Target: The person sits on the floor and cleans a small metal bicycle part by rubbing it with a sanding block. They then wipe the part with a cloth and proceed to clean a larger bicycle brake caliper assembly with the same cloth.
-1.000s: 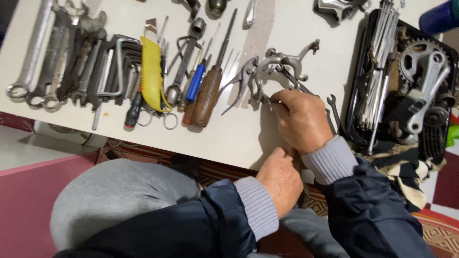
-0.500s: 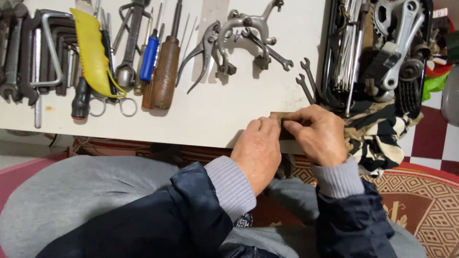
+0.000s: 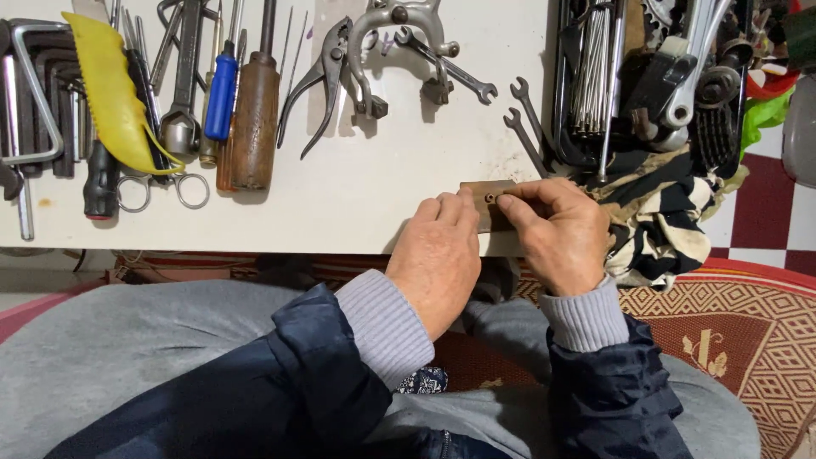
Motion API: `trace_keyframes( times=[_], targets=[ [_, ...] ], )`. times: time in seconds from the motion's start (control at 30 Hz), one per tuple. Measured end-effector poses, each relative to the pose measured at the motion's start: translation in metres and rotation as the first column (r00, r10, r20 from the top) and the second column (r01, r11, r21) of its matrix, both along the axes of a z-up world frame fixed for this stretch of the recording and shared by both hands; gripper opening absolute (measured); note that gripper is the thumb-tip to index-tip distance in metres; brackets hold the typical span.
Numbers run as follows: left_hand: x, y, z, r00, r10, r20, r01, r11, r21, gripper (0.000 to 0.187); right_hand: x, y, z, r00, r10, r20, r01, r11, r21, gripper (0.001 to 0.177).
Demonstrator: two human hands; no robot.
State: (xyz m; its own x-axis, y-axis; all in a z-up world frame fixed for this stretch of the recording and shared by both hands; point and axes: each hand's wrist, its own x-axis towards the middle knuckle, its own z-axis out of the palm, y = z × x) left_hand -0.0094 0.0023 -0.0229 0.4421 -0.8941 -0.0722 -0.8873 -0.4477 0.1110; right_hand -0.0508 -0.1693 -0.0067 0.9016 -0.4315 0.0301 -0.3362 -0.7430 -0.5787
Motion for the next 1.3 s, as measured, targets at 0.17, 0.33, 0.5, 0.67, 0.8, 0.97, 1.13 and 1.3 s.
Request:
trace_keyframes(
  times=[0.17, 0.33, 0.5, 0.67, 0.8, 0.97, 1.13, 1.3],
  targets=[
    [-0.001, 0.0, -0.005, 1.0, 0.004, -0.01, -0.004, 1.0, -0.025, 0.058, 0.009, 0.012, -0.012, 0.995, 0.083, 0.049, -0.076, 0.988, -0.135, 0.009],
    [-0.002, -0.002, -0.01, 1.0, 0.006, -0.016, -0.006, 1.0, -0.029, 0.059, 0.008, 0.005, -0.022, 0.982, 0.171, 0.084, -0.147, 0.961, -0.235, 0.007],
    [-0.003, 0.0, -0.008, 1.0, 0.014, -0.009, -0.014, 1.0, -0.022, 0.058, 0.002, 0.006, -0.046, 0.967, 0.213, 0.141, -0.164, 0.942, -0.292, 0.01],
    [-0.003, -0.001, -0.012, 1.0, 0.01, -0.012, -0.011, 1.0, -0.029, 0.056, 0.001, -0.007, -0.047, 0.958, 0.25, 0.14, -0.177, 0.9, -0.398, 0.012],
    [-0.004, -0.002, -0.016, 1.0, 0.004, -0.009, -0.004, 1.0, -0.03, 0.055, -0.001, 0.007, -0.043, 0.954, 0.259, 0.154, -0.199, 0.926, -0.321, 0.009],
    [-0.002, 0.003, -0.007, 1.0, 0.015, 0.02, -0.015, 0.999, -0.036, 0.052, 0.004, 0.01, -0.04, 0.938, 0.262, 0.226, -0.179, 0.926, -0.332, 0.008],
    [-0.003, 0.001, -0.006, 0.999, 0.008, 0.039, -0.007, 1.0, -0.019, 0.049, 0.001, -0.011, -0.049, 0.938, 0.269, 0.219, -0.162, 0.898, -0.408, 0.01],
    [-0.005, 0.0, -0.008, 0.999, 0.011, 0.037, -0.01, 1.0, -0.019, 0.046, 0.002, -0.001, -0.037, 0.943, 0.269, 0.195, -0.18, 0.908, -0.38, 0.01]
  ],
)
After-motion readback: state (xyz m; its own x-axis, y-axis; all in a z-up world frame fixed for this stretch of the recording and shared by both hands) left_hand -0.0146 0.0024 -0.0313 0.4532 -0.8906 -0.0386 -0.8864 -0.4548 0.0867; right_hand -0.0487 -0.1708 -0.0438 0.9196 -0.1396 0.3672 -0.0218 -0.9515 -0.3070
